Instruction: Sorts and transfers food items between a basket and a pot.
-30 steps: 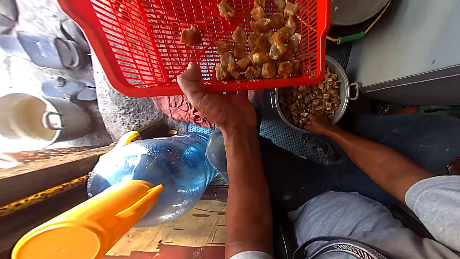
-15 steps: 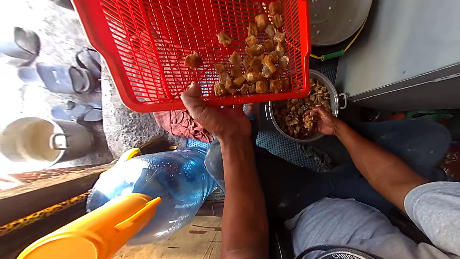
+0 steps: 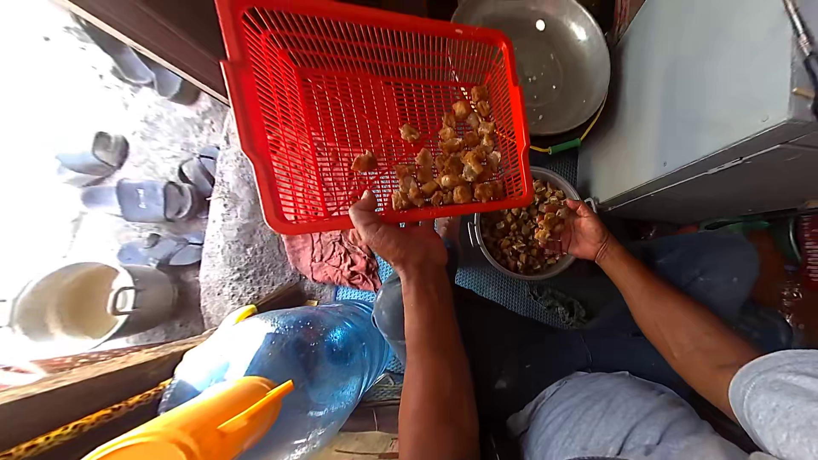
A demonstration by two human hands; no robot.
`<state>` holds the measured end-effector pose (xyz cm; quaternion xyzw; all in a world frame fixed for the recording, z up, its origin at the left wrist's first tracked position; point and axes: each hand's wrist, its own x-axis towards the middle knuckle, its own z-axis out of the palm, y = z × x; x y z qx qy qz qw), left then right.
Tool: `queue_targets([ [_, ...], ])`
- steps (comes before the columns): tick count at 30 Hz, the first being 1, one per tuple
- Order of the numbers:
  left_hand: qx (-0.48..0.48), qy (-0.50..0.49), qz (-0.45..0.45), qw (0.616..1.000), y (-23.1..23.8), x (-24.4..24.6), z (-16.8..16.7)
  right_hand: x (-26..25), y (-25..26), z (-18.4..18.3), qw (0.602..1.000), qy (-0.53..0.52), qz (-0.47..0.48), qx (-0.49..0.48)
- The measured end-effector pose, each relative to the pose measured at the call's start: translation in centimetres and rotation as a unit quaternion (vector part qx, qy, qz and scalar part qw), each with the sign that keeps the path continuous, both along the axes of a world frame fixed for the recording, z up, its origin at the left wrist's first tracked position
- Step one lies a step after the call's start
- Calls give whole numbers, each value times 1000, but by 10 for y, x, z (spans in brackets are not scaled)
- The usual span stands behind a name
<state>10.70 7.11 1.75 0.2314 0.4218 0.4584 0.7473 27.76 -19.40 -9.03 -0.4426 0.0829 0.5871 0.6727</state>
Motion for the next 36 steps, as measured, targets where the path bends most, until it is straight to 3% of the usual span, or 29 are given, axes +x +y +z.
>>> queue_targets([
  [17, 4, -9, -6, 1000, -6, 0, 7, -10, 7, 102, 978, -91, -101, 156],
  [23, -5, -9, -16, 1000, -8, 1, 2, -17, 73, 164, 959, -203, -128, 152],
  [25, -6, -19, -25, 999, -9, 1, 1, -18, 103, 172, 946, -275, -95, 144],
  [29, 12, -22, -32, 999, -4, 0, -3, -18, 136, 180, 900, -409, 3, 148],
  [32, 8, -5, -18, 1000, -2, -6, -3, -11, 122, 172, 884, -425, -64, 182],
  [34, -1, 7, 7, 1000, -1, -8, 0, -2, 97, 153, 885, -430, -90, 153],
  [36, 15, 2, 19, 1000, 2, -11, 0, 7, 72, 108, 905, -415, -75, 62],
])
